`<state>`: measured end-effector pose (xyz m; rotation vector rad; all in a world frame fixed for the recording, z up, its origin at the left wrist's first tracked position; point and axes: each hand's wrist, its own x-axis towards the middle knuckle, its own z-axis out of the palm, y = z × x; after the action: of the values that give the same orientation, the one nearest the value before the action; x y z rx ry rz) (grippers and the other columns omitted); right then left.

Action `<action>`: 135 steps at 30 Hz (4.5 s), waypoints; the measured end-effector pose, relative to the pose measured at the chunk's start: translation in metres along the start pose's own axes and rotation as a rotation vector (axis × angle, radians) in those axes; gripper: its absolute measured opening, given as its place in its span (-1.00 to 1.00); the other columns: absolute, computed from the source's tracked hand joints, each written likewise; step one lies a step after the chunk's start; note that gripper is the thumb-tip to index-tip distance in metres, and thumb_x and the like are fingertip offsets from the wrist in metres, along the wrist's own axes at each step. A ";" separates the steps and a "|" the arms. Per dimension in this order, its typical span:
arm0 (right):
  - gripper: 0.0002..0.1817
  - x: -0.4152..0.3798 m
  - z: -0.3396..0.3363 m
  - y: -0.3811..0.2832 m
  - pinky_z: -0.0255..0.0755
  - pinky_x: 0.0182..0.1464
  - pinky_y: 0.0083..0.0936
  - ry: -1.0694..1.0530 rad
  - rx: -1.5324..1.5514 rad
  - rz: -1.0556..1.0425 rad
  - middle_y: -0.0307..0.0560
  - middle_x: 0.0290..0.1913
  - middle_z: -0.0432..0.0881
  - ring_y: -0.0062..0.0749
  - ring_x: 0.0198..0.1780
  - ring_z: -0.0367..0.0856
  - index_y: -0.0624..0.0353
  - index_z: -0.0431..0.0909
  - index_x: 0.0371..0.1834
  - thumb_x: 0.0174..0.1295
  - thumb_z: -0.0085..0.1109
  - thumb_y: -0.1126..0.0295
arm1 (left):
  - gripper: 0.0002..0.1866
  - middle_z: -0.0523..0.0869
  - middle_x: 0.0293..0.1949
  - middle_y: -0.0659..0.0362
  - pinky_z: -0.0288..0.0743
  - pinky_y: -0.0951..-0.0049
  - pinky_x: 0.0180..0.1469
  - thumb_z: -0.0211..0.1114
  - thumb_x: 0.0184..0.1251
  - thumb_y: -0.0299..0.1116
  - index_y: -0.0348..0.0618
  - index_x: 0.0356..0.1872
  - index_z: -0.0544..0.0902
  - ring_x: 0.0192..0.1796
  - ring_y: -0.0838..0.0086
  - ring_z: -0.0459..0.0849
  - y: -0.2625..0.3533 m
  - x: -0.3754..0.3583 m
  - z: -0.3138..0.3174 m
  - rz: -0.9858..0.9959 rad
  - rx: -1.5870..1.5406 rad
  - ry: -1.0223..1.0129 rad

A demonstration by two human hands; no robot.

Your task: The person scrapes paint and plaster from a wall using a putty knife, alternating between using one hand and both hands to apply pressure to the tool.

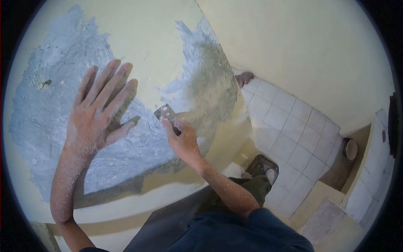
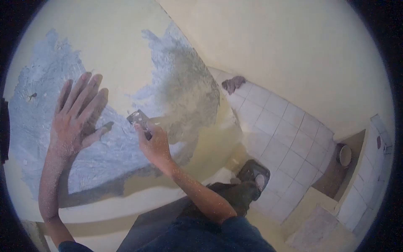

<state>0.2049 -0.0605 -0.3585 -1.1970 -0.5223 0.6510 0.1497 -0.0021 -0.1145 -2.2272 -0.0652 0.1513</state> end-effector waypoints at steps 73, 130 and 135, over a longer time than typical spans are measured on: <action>-0.59 0.004 -0.007 0.005 0.10 -0.53 -0.50 -0.020 0.107 0.065 -0.37 -0.66 0.30 -0.71 -0.55 0.23 0.30 0.59 -0.42 0.41 0.19 0.13 | -0.62 0.72 0.15 0.13 0.52 0.09 0.31 0.20 0.31 -0.11 -0.05 0.03 0.72 0.35 0.20 0.57 -0.037 0.002 -0.026 -0.075 0.088 0.372; -0.57 0.022 -0.017 0.004 0.13 -0.55 -0.44 0.077 0.011 -0.068 -0.30 -0.70 0.29 -0.67 -0.59 0.23 0.32 0.57 -0.48 0.39 0.20 0.14 | -0.50 0.63 0.25 0.09 0.29 -0.02 0.48 0.28 0.11 -0.18 -0.12 0.10 0.65 0.41 0.14 0.48 -0.041 -0.002 -0.021 -0.030 -0.017 0.315; -0.54 0.034 -0.015 0.000 0.07 -0.56 -0.45 0.088 0.008 -0.060 -0.31 -0.70 0.28 -0.70 -0.58 0.21 0.33 0.53 -0.53 0.42 0.17 0.15 | -0.52 0.64 0.25 0.08 0.30 -0.06 0.45 0.16 0.26 -0.10 -0.11 0.12 0.66 0.41 0.11 0.48 -0.041 0.001 -0.021 -0.047 0.050 0.280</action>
<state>0.2389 -0.0469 -0.3613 -1.1927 -0.4795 0.5470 0.1535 0.0066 -0.0700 -2.1745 0.0389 -0.1827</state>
